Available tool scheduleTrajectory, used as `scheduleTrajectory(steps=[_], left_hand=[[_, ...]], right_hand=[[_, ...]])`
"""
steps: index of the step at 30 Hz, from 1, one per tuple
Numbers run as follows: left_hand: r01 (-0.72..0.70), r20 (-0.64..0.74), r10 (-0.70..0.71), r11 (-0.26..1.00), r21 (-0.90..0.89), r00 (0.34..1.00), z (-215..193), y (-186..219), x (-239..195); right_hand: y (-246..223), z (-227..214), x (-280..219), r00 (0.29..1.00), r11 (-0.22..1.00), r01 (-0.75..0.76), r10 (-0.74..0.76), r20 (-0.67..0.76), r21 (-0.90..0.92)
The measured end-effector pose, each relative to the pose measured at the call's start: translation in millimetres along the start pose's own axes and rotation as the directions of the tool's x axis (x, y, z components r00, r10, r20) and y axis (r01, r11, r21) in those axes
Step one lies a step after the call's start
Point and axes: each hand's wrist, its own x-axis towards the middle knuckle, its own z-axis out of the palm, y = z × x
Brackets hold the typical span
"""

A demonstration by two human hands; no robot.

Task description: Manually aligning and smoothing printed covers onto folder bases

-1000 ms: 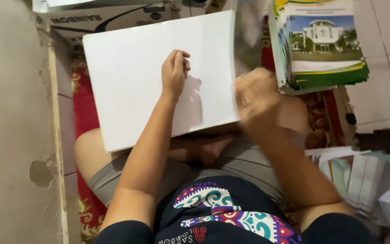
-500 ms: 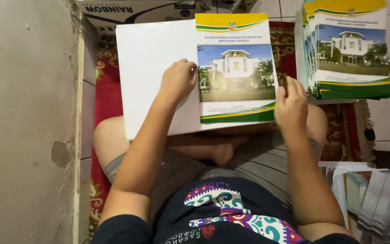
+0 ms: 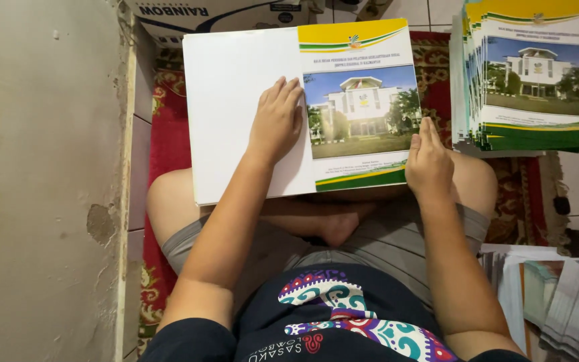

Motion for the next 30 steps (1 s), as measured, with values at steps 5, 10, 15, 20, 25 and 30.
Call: scheduleTrajectory(steps=[5, 10, 15, 20, 25, 30], left_hand=[[0.023, 0.059, -0.024, 1.000, 0.011, 0.998, -3.1, 3.5, 1.0], [0.022, 0.102, -0.026, 0.999, 0.048, 0.994, -1.9, 1.7, 0.0], [0.043, 0.179, -0.054, 0.997, 0.066, 0.982, 4.8, 2.9, -0.8], [0.008, 0.269, -0.033, 0.996, 0.092, 0.962, -2.6, 9.9, 7.5], [0.019, 0.278, -0.043, 0.996, 0.091, 0.960, -2.7, 14.1, 12.0], [0.099, 0.293, -0.111, 0.994, 0.056, 0.950, -7.9, 18.4, 41.2]], right_hand=[[6.0, 6.7, -3.8, 0.995, 0.996, -0.084, 0.085, 0.056, -0.020], [15.2, 19.1, -5.7, 0.996, 0.996, -0.083, 0.084, 0.040, -0.025], [18.2, 20.9, -4.0, 0.995, 0.996, -0.074, 0.076, 0.056, -0.040], [-68.4, -25.1, 25.5, 0.939, 0.987, -0.112, 0.144, 0.313, -0.119], [-107.1, 0.1, 56.4, 0.876, 0.997, 0.081, -0.079, 0.475, 0.017], [-104.4, 26.1, 58.5, 0.873, 0.946, 0.321, -0.311, 0.376, 0.039]])
